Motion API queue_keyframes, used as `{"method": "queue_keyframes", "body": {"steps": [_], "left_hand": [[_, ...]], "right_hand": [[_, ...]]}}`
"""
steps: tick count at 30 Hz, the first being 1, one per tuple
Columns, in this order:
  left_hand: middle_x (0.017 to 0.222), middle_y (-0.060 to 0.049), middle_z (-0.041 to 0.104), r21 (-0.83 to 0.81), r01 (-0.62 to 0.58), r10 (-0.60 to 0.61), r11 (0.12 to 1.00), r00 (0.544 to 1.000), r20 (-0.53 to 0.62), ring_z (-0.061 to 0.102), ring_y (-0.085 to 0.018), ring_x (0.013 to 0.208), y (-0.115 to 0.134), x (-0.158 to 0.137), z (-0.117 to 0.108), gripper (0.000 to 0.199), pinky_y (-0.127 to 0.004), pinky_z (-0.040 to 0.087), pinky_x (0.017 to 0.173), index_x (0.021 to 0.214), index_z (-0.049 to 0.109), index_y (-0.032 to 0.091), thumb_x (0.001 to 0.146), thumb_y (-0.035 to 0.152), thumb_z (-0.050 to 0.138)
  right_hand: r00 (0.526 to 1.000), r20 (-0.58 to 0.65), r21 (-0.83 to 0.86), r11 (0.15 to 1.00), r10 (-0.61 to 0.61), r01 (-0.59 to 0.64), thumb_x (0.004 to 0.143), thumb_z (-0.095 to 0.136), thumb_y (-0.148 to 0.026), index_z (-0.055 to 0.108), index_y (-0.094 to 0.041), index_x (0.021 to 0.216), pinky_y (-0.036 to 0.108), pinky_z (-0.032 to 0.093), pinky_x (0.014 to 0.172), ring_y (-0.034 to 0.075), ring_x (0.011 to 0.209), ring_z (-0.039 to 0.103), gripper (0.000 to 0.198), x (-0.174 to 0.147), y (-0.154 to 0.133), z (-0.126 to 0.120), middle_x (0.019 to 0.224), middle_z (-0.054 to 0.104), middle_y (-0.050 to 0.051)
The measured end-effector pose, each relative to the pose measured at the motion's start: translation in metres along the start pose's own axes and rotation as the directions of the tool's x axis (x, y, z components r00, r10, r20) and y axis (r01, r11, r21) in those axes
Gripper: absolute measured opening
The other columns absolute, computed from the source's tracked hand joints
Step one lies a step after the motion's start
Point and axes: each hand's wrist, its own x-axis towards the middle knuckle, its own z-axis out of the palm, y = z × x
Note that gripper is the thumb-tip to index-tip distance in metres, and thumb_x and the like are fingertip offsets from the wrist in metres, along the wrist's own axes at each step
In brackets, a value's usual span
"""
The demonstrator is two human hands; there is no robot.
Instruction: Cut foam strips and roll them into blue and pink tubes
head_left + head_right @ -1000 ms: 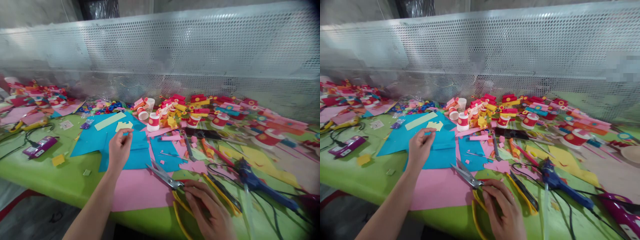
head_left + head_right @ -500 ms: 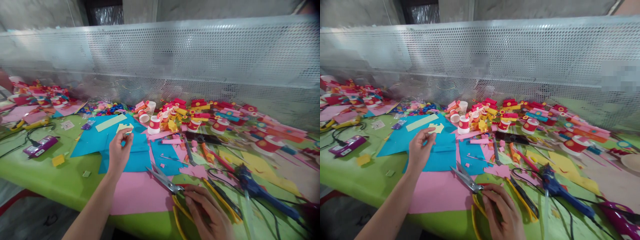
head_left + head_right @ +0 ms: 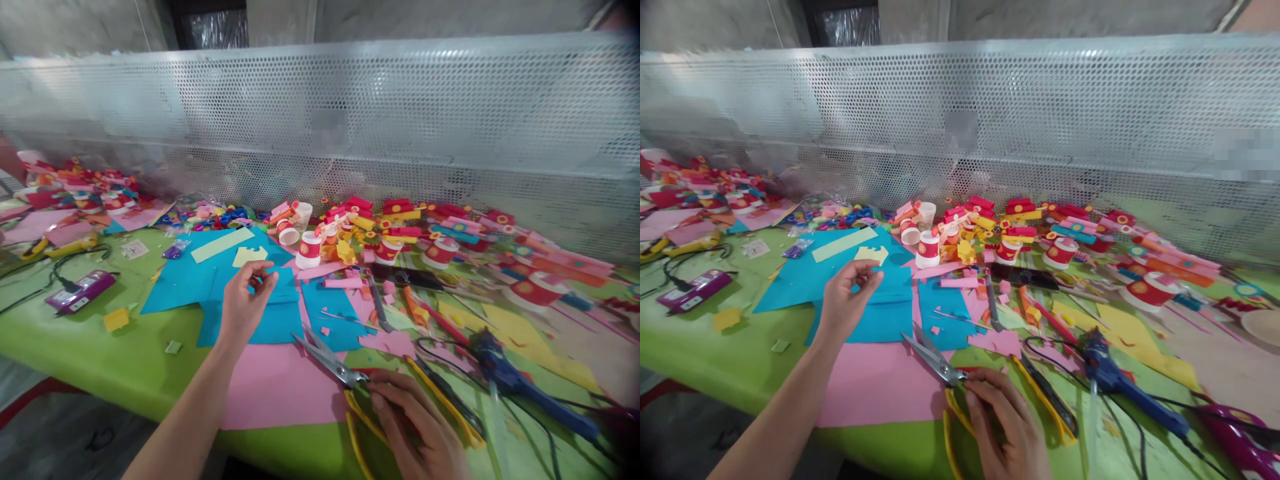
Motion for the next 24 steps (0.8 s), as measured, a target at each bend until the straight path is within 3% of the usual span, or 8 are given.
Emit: {"method": "queue_keyframes", "body": {"steps": [11,16,21,24], "left_hand": [[0.068,0.002,0.059,0.028,-0.021,0.021,0.999,1.0,0.001,0.054,-0.013,0.061,0.0009,-0.001,-0.0006,0.013,-0.024,0.045,0.06,0.094,0.073,0.022,0.09,0.034,0.067],[0.067,0.002,0.058,0.022,-0.017,0.017,1.0,1.0,-0.001,0.054,-0.013,0.061,0.0027,-0.0012,-0.0011,0.014,-0.024,0.044,0.061,0.093,0.073,0.023,0.09,0.035,0.067],[0.067,0.003,0.057,0.01,-0.008,0.008,1.0,1.0,0.002,0.053,-0.013,0.061,0.0022,-0.0013,-0.001,0.014,-0.024,0.044,0.061,0.095,0.073,0.022,0.09,0.034,0.067],[0.068,0.003,0.058,0.018,-0.006,0.006,1.0,1.0,0.009,0.053,-0.012,0.062,0.0026,-0.0014,-0.0009,0.014,-0.024,0.044,0.062,0.095,0.073,0.021,0.091,0.033,0.067]], "right_hand": [[1.0,0.023,-0.007,1.0,0.002,-0.002,0.095,0.067,-0.027,0.076,-0.028,0.103,0.03,0.066,0.082,0.021,0.096,0.077,0.012,0.0016,-0.0014,-0.0022,0.111,0.076,0.006],[1.0,0.02,0.001,1.0,-0.004,0.004,0.095,0.068,-0.026,0.077,-0.029,0.102,0.03,0.065,0.083,0.021,0.096,0.077,0.012,0.0019,-0.0019,-0.001,0.111,0.076,0.006],[0.997,-0.031,0.053,0.996,0.068,-0.066,0.096,0.067,-0.031,0.077,-0.028,0.099,0.032,0.065,0.084,0.021,0.096,0.076,0.011,0.0001,-0.0039,0.0026,0.11,0.076,0.006],[0.999,0.0,0.025,0.999,0.036,-0.036,0.096,0.067,-0.03,0.077,-0.028,0.1,0.031,0.065,0.083,0.021,0.096,0.077,0.011,0.0006,-0.0026,0.0014,0.11,0.076,0.006]]}}
